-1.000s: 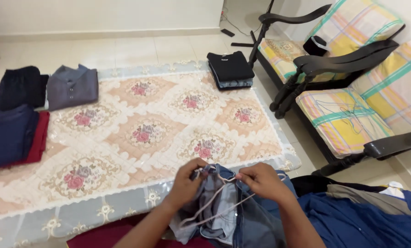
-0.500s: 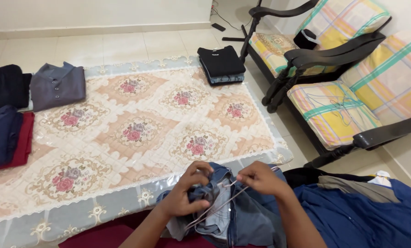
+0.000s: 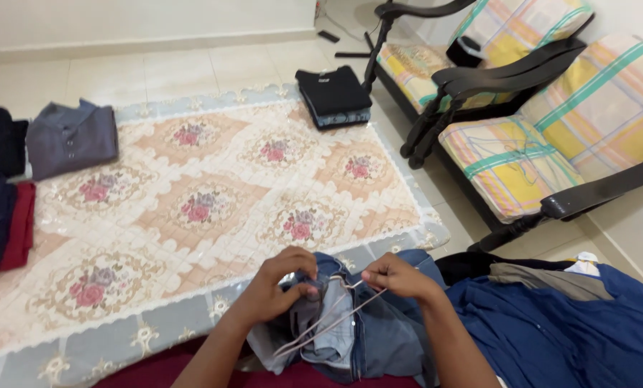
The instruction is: Folding a polo shirt and a pair of blue jeans on a table.
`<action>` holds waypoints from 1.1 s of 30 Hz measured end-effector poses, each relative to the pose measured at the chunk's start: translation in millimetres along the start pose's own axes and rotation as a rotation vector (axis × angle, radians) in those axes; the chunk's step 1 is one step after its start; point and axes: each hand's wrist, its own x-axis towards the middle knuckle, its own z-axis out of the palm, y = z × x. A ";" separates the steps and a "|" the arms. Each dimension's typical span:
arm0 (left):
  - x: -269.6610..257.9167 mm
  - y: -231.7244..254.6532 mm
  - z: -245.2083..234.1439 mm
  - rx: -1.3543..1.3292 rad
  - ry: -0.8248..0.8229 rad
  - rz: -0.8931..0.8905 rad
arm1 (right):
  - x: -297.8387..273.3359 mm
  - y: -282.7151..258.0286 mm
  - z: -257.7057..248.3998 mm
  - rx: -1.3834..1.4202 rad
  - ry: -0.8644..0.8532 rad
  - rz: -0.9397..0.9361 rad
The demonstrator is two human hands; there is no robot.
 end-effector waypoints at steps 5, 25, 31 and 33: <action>4.0 7.2 -0.6 0.103 -0.039 0.045 | 0.7 26.8 5.1 0.051 0.028 0.043; 5.4 -13.6 11.9 -0.010 0.070 -0.047 | 10.1 -71.7 55.7 -0.034 0.352 0.031; -1.1 -27.6 15.5 -0.053 0.145 -0.098 | 10.0 -74.0 71.0 -0.295 0.589 -0.056; -2.4 -30.1 19.8 -0.067 0.173 -0.112 | 9.7 -88.8 74.9 -0.337 0.669 -0.070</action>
